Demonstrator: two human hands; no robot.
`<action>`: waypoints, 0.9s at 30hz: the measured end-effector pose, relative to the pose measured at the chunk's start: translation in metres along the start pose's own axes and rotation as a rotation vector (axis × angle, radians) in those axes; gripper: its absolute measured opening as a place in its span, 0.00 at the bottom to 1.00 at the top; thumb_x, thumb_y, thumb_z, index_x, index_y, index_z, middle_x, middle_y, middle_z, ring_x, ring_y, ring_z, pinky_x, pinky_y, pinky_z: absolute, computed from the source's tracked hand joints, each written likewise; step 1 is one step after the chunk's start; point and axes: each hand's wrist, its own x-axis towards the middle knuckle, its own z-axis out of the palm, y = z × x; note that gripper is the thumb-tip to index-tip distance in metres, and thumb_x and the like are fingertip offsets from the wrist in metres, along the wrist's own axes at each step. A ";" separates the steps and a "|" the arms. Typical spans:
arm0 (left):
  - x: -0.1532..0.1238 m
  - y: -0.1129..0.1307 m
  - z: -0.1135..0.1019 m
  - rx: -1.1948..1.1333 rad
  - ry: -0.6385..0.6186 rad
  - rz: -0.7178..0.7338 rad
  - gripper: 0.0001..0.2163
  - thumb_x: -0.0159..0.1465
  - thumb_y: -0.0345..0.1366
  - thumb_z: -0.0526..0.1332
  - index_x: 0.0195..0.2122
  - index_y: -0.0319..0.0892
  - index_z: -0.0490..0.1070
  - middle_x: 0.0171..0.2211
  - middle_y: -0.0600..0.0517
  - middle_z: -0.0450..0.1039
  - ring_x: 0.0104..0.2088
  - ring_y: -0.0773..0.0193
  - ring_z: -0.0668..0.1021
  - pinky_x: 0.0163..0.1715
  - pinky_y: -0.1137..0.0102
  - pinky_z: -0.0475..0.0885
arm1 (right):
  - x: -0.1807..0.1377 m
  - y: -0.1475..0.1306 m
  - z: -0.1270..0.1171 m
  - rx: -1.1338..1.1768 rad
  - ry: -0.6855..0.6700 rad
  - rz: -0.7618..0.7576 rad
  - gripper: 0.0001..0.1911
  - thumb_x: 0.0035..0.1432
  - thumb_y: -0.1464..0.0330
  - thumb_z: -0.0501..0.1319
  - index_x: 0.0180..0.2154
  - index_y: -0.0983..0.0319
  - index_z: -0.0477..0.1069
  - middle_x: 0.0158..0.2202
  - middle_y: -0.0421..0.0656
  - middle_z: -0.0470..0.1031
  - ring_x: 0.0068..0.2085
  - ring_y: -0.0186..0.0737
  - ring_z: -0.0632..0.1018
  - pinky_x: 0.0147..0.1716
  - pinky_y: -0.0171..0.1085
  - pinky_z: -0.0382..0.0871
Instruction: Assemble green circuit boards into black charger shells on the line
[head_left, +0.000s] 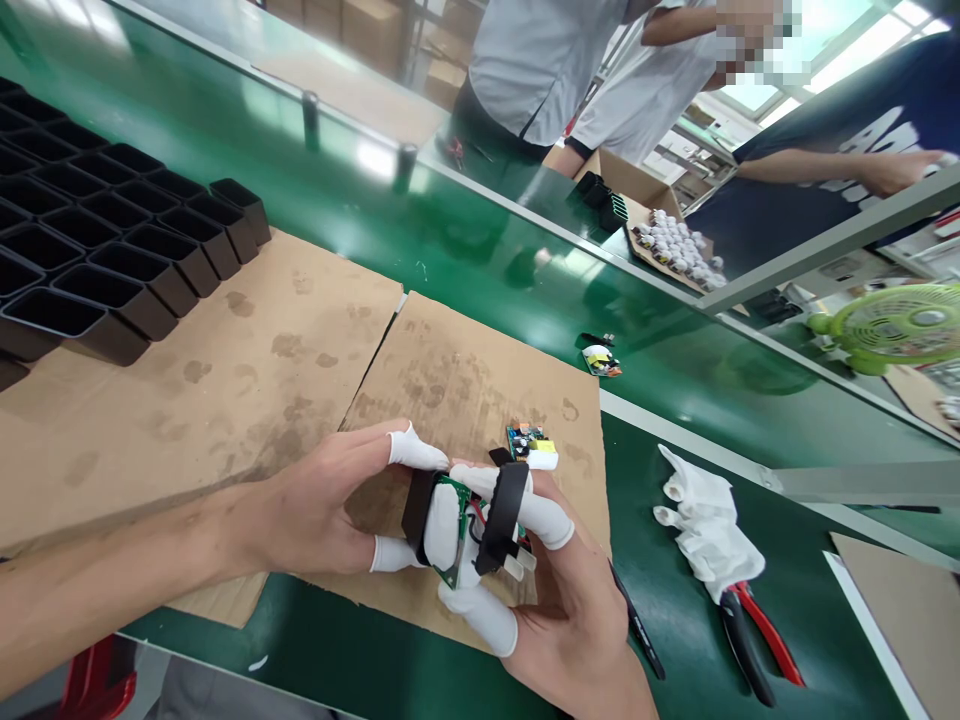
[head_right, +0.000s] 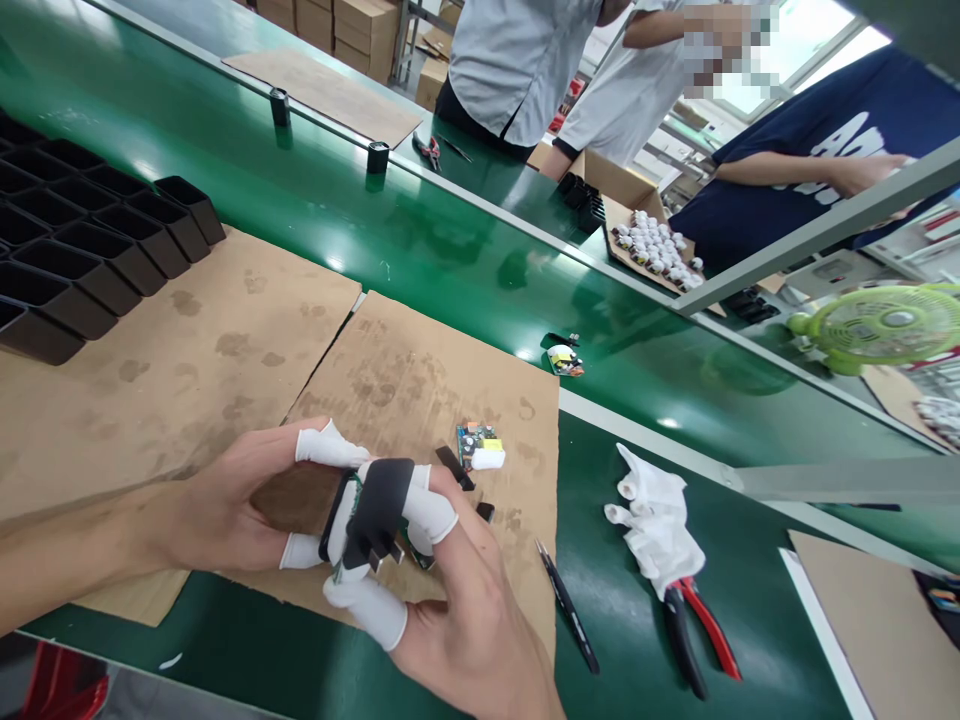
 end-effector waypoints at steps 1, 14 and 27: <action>0.000 0.000 0.000 -0.001 -0.001 -0.001 0.27 0.62 0.30 0.75 0.60 0.50 0.70 0.43 0.51 0.79 0.39 0.57 0.85 0.39 0.64 0.81 | 0.000 0.000 0.000 -0.004 -0.002 0.004 0.20 0.67 0.75 0.73 0.57 0.54 0.76 0.52 0.48 0.83 0.51 0.51 0.84 0.48 0.44 0.83; 0.001 0.004 -0.001 -0.017 0.006 -0.007 0.26 0.63 0.26 0.74 0.60 0.47 0.72 0.43 0.52 0.79 0.41 0.60 0.85 0.42 0.68 0.80 | -0.009 0.006 0.001 0.015 0.000 0.012 0.31 0.64 0.78 0.73 0.63 0.53 0.72 0.58 0.51 0.81 0.54 0.55 0.84 0.52 0.49 0.85; 0.002 0.006 -0.003 0.076 -0.016 -0.021 0.23 0.63 0.29 0.75 0.57 0.46 0.72 0.43 0.51 0.80 0.39 0.60 0.83 0.41 0.68 0.78 | -0.009 0.007 0.000 0.018 -0.020 0.020 0.33 0.65 0.78 0.72 0.67 0.53 0.69 0.57 0.51 0.79 0.54 0.52 0.83 0.50 0.46 0.83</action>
